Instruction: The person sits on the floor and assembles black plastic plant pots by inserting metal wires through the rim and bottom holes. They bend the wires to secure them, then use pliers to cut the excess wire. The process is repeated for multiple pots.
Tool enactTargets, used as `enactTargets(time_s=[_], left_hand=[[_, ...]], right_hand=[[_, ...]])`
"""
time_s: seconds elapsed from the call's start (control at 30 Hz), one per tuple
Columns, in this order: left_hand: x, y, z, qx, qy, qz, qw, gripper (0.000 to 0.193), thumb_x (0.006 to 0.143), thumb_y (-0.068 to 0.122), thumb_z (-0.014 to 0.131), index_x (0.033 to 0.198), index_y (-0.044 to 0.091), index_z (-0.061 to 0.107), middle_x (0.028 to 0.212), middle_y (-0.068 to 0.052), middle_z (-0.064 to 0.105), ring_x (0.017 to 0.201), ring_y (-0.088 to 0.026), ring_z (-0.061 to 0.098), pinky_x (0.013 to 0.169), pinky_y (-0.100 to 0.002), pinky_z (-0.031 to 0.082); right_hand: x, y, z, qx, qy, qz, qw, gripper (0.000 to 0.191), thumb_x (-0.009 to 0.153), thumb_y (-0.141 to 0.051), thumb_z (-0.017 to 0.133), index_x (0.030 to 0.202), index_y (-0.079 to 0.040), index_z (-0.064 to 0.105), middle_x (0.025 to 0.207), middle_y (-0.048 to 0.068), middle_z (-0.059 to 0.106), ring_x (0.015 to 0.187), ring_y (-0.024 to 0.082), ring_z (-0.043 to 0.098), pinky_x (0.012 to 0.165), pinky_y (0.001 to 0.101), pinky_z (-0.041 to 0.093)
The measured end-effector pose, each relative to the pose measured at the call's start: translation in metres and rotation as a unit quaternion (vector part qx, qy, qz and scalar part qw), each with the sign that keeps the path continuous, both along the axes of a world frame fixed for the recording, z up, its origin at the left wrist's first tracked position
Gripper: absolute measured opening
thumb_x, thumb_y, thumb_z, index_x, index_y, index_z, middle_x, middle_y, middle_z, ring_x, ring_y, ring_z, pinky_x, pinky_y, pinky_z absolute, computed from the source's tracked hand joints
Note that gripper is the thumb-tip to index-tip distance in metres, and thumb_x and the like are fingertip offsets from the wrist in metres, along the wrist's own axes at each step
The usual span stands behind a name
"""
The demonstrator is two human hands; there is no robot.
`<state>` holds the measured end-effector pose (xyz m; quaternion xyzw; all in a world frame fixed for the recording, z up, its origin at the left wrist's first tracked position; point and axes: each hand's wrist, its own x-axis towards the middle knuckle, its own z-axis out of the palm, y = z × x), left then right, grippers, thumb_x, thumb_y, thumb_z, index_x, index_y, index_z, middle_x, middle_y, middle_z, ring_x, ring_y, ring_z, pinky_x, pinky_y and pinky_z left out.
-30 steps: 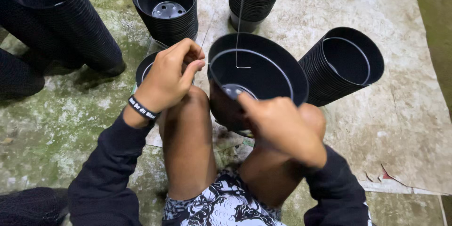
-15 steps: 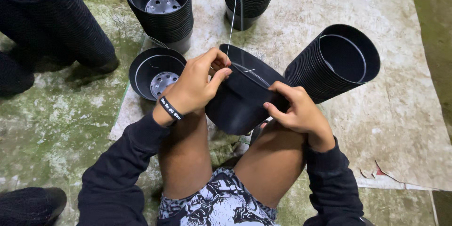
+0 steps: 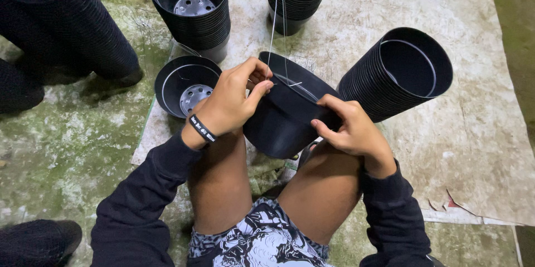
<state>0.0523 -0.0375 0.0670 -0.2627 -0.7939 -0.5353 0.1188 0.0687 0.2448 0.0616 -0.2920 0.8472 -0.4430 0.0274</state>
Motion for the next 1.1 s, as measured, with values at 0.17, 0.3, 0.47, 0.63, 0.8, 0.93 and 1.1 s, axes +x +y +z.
enactTargets(time_s=[0.17, 0.3, 0.47, 0.63, 0.8, 0.93, 1.1], left_hand=[[0.002, 0.001, 0.001, -0.014, 0.035, 0.023, 0.999, 0.013, 0.097, 0.004, 0.068, 0.104, -0.003, 0.061, 0.09, -0.015, 0.072, 0.082, -0.024, 0.074, 0.075, -0.032, 0.057], [0.004, 0.006, -0.003, -0.041, 0.062, 0.072, 0.995, 0.013, 0.093, 0.002, 0.069, 0.103, -0.003, 0.061, 0.091, -0.017, 0.07, 0.082, -0.028, 0.073, 0.072, -0.034, 0.056], [0.001, 0.006, -0.005, -0.032, 0.067, 0.069, 0.995, 0.014, 0.094, 0.004, 0.073, 0.105, -0.002, 0.065, 0.096, -0.015, 0.07, 0.085, -0.028, 0.074, 0.076, -0.034, 0.057], [-0.008, -0.018, 0.009, -0.049, 0.161, -0.02, 0.986, 0.026, 0.082, 0.013, 0.084, 0.104, 0.003, 0.073, 0.107, -0.016, 0.068, 0.101, -0.031, 0.068, 0.091, -0.037, 0.053], [0.0, -0.017, 0.02, -0.072, -0.029, -0.115, 0.99, 0.023, 0.084, 0.014, 0.083, 0.1, 0.003, 0.07, 0.096, -0.009, 0.071, 0.092, -0.021, 0.073, 0.085, -0.032, 0.056], [0.02, -0.004, 0.022, -0.09, -0.034, -0.14, 0.985, 0.02, 0.084, 0.012, 0.08, 0.096, 0.003, 0.067, 0.092, -0.008, 0.072, 0.087, -0.021, 0.074, 0.08, -0.033, 0.057], [0.04, 0.008, 0.017, -0.118, 0.055, -0.129, 0.983, 0.022, 0.083, 0.013, 0.081, 0.092, 0.002, 0.065, 0.089, -0.012, 0.069, 0.085, -0.029, 0.069, 0.078, -0.037, 0.054]], right_hand=[[0.001, -0.004, 0.006, 0.013, 0.022, -0.002, 1.0, 0.024, 0.086, -0.011, 0.077, 0.103, 0.0, 0.063, 0.053, 0.008, 0.052, 0.041, 0.009, 0.047, 0.04, 0.0276, 0.035], [0.008, -0.017, 0.012, 0.053, 0.055, -0.017, 0.997, 0.024, 0.086, -0.014, 0.076, 0.103, -0.001, 0.064, 0.055, 0.011, 0.058, 0.04, 0.014, 0.058, 0.04, 0.0293, 0.042], [0.017, -0.03, 0.011, 0.027, 0.1, -0.009, 0.995, 0.022, 0.088, -0.015, 0.074, 0.102, -0.001, 0.064, 0.064, 0.013, 0.064, 0.046, 0.019, 0.066, 0.044, 0.0293, 0.048], [0.014, -0.013, 0.009, 0.054, 0.113, 0.033, 0.992, 0.021, 0.084, -0.013, 0.077, 0.096, 0.0, 0.067, 0.068, 0.015, 0.066, 0.055, 0.026, 0.067, 0.051, 0.0341, 0.051], [0.006, 0.0, 0.011, 0.012, 0.144, 0.133, 0.981, 0.022, 0.081, -0.01, 0.077, 0.093, 0.004, 0.066, 0.081, 0.017, 0.069, 0.071, 0.03, 0.07, 0.062, 0.0359, 0.054], [0.009, 0.011, 0.026, 0.04, 0.081, 0.172, 0.981, 0.019, 0.083, -0.014, 0.076, 0.09, 0.002, 0.068, 0.084, 0.014, 0.07, 0.077, 0.028, 0.07, 0.069, 0.0357, 0.056], [-0.019, 0.003, 0.058, -0.056, 0.117, 0.134, 0.982, 0.027, 0.104, -0.025, 0.063, 0.113, 0.0, 0.067, 0.111, 0.01, 0.072, 0.106, 0.021, 0.07, 0.097, 0.0335, 0.054]])
